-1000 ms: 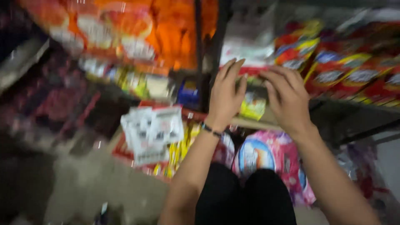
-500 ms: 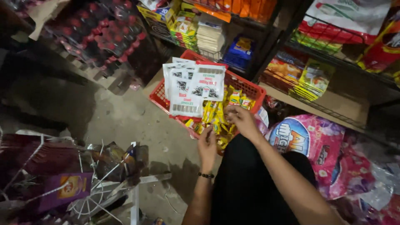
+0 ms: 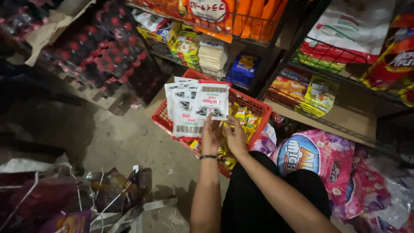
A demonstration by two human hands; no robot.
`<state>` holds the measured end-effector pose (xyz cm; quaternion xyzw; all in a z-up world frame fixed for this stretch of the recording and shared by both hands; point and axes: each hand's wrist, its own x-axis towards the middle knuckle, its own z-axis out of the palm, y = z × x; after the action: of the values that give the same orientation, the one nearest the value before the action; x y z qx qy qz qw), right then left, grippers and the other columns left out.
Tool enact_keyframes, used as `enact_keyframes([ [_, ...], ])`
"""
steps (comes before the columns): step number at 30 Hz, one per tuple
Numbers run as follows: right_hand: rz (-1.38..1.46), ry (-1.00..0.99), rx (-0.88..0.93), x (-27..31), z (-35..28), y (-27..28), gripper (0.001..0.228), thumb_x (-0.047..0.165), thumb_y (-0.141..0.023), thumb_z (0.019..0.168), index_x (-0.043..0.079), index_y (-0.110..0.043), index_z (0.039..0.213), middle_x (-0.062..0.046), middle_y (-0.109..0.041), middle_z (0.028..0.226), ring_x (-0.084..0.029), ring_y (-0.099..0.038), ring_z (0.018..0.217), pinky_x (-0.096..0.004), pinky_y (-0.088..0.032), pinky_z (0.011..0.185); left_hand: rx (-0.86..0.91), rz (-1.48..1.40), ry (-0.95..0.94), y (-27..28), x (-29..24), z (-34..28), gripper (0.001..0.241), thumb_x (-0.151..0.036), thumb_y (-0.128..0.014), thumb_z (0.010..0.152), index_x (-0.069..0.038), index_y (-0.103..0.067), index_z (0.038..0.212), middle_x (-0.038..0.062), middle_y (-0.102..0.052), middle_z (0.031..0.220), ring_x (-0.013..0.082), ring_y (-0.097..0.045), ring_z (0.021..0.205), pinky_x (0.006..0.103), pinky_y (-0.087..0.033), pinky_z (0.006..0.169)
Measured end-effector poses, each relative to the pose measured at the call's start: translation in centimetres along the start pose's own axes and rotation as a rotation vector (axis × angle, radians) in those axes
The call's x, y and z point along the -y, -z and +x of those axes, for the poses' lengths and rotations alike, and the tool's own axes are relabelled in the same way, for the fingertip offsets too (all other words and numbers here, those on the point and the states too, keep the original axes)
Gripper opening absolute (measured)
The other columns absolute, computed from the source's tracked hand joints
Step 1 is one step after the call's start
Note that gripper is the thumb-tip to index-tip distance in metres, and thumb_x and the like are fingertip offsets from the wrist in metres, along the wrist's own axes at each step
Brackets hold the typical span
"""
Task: The recorder is stocking and organizing various seasoning and spice packets onto store shelves from a basket.
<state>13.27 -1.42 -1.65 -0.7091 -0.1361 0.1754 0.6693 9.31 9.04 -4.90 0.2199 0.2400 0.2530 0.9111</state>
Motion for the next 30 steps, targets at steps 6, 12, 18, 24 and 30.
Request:
enact_keyframes([
  [6, -0.173, 0.248, -0.081, 1.8, 0.3, 1.2, 0.038, 0.004, -0.056, 0.101, 0.008, -0.054, 0.139, -0.009, -0.069, 0.118, -0.018, -0.066, 0.109, -0.033, -0.053, 0.095, -0.082, 0.21, -0.081, -3.7, -2.8, -1.7, 0.053, -0.043, -0.058, 0.1, -0.006, -0.062, 0.138, 0.008, -0.068, 0.129, 0.0207, -0.062, 0.118, 0.036, -0.051, 0.097],
  [12, 0.038, 0.19, -0.093, 1.2, -0.9, 3.1, 0.034, 0.005, -0.052, 0.105, 0.009, -0.053, 0.139, -0.008, -0.064, 0.13, -0.019, -0.062, 0.119, -0.036, -0.051, 0.098, -0.146, 0.853, -0.504, -10.1, -7.9, -9.8, 0.041, -0.035, -0.06, 0.101, 0.0, -0.076, 0.116, 0.01, -0.079, 0.11, 0.0188, -0.071, 0.102, 0.0351, -0.054, 0.093],
  [18, 0.01, 0.187, 0.146, 10.1, -4.5, 10.3, 0.05, 0.009, -0.063, 0.097, 0.006, -0.047, 0.144, -0.009, -0.054, 0.142, -0.02, -0.05, 0.134, -0.035, -0.045, 0.109, 0.316, 0.563, -0.559, -8.7, -8.5, -11.8, 0.051, -0.035, -0.054, 0.112, 0.006, -0.078, 0.096, 0.017, -0.077, 0.1, 0.022, -0.071, 0.095, 0.0362, -0.054, 0.093],
  [24, 0.132, 0.048, 0.473, 11.1, -7.2, 19.4, 0.05, 0.011, -0.073, 0.089, 0.003, -0.056, 0.136, -0.008, -0.063, 0.125, -0.018, -0.061, 0.112, -0.033, -0.051, 0.094, 0.582, -0.203, -0.063, -13.1, -6.9, -16.3, 0.064, -0.053, -0.047, 0.115, 0.002, -0.071, 0.094, 0.025, -0.074, 0.113, 0.0335, -0.07, 0.104, 0.0473, -0.054, 0.093],
  [30, 0.161, -0.097, 0.335, 11.1, -10.3, 23.5, 0.033, 0.013, -0.074, 0.09, 0.0, -0.068, 0.12, -0.006, -0.075, 0.1, -0.014, -0.07, 0.082, -0.031, -0.058, 0.071, 0.339, -0.303, 0.171, -18.3, -3.8, -21.3, 0.068, -0.059, -0.051, 0.09, -0.005, -0.061, 0.13, 0.014, -0.069, 0.127, 0.0309, -0.066, 0.116, 0.0467, -0.054, 0.099],
])
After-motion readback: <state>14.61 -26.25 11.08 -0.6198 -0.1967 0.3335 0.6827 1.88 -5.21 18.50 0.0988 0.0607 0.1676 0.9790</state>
